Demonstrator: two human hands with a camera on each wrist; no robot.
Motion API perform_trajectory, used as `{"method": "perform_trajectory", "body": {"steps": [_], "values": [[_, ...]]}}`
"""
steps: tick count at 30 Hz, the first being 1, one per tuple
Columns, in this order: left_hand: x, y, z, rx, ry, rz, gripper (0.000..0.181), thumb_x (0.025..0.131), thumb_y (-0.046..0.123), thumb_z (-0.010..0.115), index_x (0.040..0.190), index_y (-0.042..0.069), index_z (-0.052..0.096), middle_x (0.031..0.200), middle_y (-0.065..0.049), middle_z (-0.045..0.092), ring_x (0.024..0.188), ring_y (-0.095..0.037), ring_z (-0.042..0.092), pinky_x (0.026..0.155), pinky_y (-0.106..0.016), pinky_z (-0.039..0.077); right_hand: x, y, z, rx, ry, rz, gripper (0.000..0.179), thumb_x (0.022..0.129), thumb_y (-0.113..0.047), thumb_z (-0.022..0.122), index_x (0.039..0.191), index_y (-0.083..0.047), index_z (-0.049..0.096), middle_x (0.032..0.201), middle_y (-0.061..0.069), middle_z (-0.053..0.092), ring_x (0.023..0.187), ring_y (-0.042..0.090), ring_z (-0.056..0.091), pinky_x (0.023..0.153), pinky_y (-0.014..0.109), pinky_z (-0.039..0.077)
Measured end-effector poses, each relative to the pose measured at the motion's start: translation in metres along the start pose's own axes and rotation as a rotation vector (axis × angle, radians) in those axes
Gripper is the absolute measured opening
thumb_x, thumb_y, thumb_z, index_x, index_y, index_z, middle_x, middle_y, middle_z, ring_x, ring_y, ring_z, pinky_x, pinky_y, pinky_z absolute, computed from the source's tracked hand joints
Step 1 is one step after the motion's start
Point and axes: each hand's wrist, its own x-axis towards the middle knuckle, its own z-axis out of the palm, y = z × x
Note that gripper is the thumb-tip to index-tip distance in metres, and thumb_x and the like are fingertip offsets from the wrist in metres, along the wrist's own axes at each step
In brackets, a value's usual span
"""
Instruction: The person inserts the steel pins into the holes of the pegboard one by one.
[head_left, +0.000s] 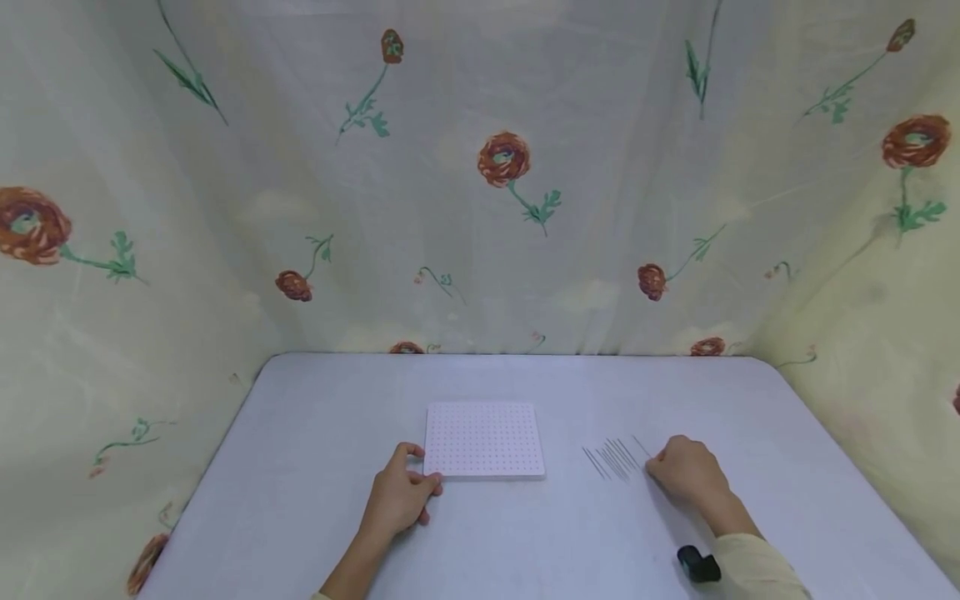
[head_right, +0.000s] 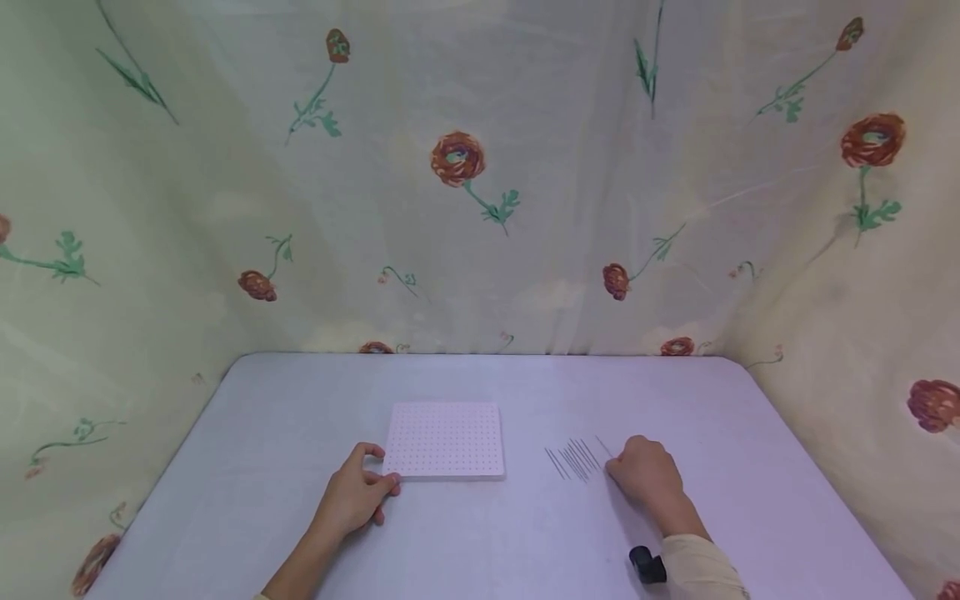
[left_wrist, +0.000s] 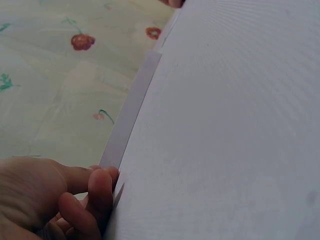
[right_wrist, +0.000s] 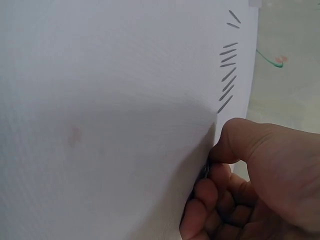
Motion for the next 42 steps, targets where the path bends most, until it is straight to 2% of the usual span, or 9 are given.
{"method": "perform_trajectory", "body": {"steps": [5,8,11,14,21,26,32,36,42], "values": [[-0.001,0.000,-0.002,0.006,0.008,0.001,0.046,0.095,0.015,0.071,0.133,0.007,0.047,0.076,0.003,0.073,0.043,-0.015,0.061,0.047,-0.027,0.044,0.002,-0.001,0.005,-0.036,0.000,-0.052,0.024,0.087,-0.016,0.061,0.065,-0.006,0.059,0.062,0.003,0.054,0.058,0.018,0.050,0.051,0.028,0.036],[0.000,0.000,-0.002,0.005,0.010,0.003,0.046,0.095,0.015,0.071,0.133,0.007,0.047,0.077,0.003,0.073,0.043,-0.015,0.061,0.048,-0.028,0.044,0.001,-0.001,0.006,-0.073,0.003,-0.079,0.028,0.088,-0.017,0.057,0.063,-0.008,0.053,0.062,0.005,0.052,0.059,0.020,0.048,0.052,0.030,0.035],[0.001,0.000,-0.001,0.005,0.012,-0.005,0.045,0.095,0.016,0.071,0.133,0.008,0.047,0.077,0.003,0.073,0.043,-0.015,0.061,0.048,-0.028,0.044,-0.001,-0.001,0.005,-0.065,0.000,-0.079,0.025,0.091,-0.016,0.051,0.073,0.000,0.057,0.068,0.010,0.055,0.063,0.023,0.050,0.055,0.034,0.040],[0.001,0.000,0.001,0.000,0.013,-0.008,0.045,0.095,0.016,0.071,0.132,0.008,0.047,0.077,0.003,0.073,0.043,-0.015,0.061,0.047,-0.027,0.044,-0.005,0.001,0.002,0.003,0.008,-0.070,0.023,0.093,-0.015,0.047,0.083,0.004,0.055,0.074,0.013,0.057,0.067,0.024,0.052,0.058,0.034,0.042],[0.001,-0.001,0.000,0.004,0.015,0.011,0.046,0.095,0.016,0.071,0.133,0.006,0.047,0.077,0.002,0.072,0.043,-0.014,0.061,0.046,-0.026,0.044,-0.017,0.005,-0.001,0.171,0.077,-0.054,0.015,0.090,-0.013,0.052,0.090,0.002,0.057,0.078,0.010,0.060,0.071,0.021,0.055,0.059,0.030,0.043],[0.001,-0.001,0.001,0.002,0.012,0.015,0.046,0.095,0.015,0.071,0.133,0.006,0.047,0.076,0.002,0.072,0.043,-0.014,0.060,0.046,-0.025,0.043,-0.022,0.006,-0.002,0.200,0.113,-0.034,0.016,0.089,-0.012,0.055,0.095,0.002,0.059,0.083,0.012,0.064,0.074,0.022,0.058,0.060,0.030,0.044],[0.000,-0.002,0.002,0.000,0.015,0.013,0.045,0.095,0.014,0.071,0.133,0.006,0.047,0.076,0.002,0.072,0.043,-0.014,0.060,0.044,-0.023,0.043,-0.025,-0.001,-0.007,0.228,0.196,-0.087,0.021,0.090,-0.014,0.056,0.105,0.001,0.063,0.090,0.011,0.068,0.078,0.021,0.060,0.066,0.029,0.044],[0.000,-0.002,0.002,0.002,0.020,0.014,0.046,0.095,0.014,0.071,0.133,0.006,0.047,0.077,0.002,0.072,0.043,-0.013,0.060,0.042,-0.021,0.042,-0.028,-0.010,-0.009,0.255,0.231,-0.107,0.021,0.091,-0.013,0.055,0.107,-0.003,0.066,0.090,0.008,0.069,0.077,0.018,0.058,0.065,0.028,0.043],[0.000,-0.001,0.002,0.005,0.020,0.007,0.045,0.095,0.015,0.071,0.133,0.007,0.047,0.077,0.002,0.072,0.043,-0.014,0.060,0.041,-0.022,0.043,-0.033,-0.022,-0.010,0.314,0.227,-0.086,0.024,0.097,-0.014,0.052,0.111,-0.001,0.066,0.090,0.009,0.067,0.077,0.017,0.056,0.064,0.028,0.042]]}}
